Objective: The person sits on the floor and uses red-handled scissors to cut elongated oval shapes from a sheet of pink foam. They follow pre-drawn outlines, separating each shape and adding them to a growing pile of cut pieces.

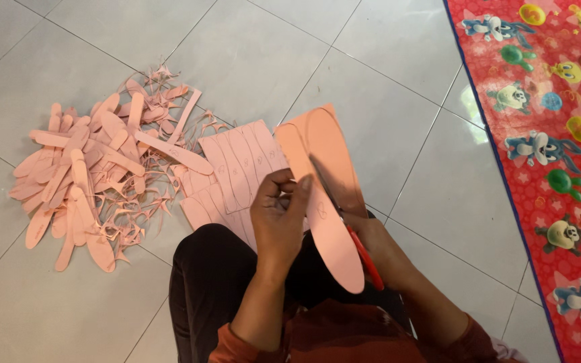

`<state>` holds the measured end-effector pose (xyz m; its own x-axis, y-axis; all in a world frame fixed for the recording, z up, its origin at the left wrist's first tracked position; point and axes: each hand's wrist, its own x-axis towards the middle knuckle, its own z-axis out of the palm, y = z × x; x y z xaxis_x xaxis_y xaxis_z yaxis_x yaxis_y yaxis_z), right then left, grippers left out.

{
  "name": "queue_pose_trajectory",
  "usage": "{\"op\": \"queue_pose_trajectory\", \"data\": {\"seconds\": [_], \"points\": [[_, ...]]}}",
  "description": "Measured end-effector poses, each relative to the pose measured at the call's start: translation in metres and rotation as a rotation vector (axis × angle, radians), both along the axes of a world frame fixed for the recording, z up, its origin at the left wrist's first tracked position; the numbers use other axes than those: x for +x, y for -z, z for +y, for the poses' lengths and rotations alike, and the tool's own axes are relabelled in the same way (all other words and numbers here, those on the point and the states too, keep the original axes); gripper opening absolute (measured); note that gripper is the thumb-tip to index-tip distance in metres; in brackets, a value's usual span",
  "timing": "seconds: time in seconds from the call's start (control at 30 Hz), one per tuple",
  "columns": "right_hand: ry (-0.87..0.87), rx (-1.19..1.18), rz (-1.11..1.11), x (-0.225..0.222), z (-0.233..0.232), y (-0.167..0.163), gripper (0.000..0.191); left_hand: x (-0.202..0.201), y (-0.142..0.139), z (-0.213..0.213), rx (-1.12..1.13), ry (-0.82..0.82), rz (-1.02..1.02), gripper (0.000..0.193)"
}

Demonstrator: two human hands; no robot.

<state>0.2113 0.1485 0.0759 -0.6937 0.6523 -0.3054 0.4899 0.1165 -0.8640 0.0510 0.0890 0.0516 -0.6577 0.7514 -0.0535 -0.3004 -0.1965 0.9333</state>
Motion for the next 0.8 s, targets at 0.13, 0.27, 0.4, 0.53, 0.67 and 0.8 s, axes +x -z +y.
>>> {"op": "queue_pose_trajectory", "data": {"seconds": [0.13, 0.27, 0.4, 0.53, 0.67, 0.8], "points": [[0.000, -0.061, 0.044, -0.003, 0.003, -0.010, 0.040, 0.006, -0.008, -0.002, -0.075, 0.058, -0.042, 0.015], [-0.001, -0.030, 0.010, -0.006, 0.005, -0.013, 0.045, 0.006, -0.011, -0.002, -0.051, 0.072, -0.053, 0.014], [0.040, 0.002, -0.069, -0.006, 0.003, -0.007, 0.047, 0.005, -0.010, -0.002, -0.041, 0.058, -0.040, 0.014], [0.089, -0.049, -0.038, -0.004, 0.000, 0.002, 0.043, 0.005, -0.007, -0.002, -0.042, 0.058, -0.039, 0.014], [0.160, -0.140, -0.034, -0.003, -0.002, 0.012, 0.043, 0.005, -0.005, -0.001, -0.016, 0.054, -0.067, 0.014], [0.212, -0.221, 0.021, -0.001, -0.004, 0.021, 0.041, 0.006, -0.002, 0.000, -0.007, 0.052, -0.057, 0.014]]}}
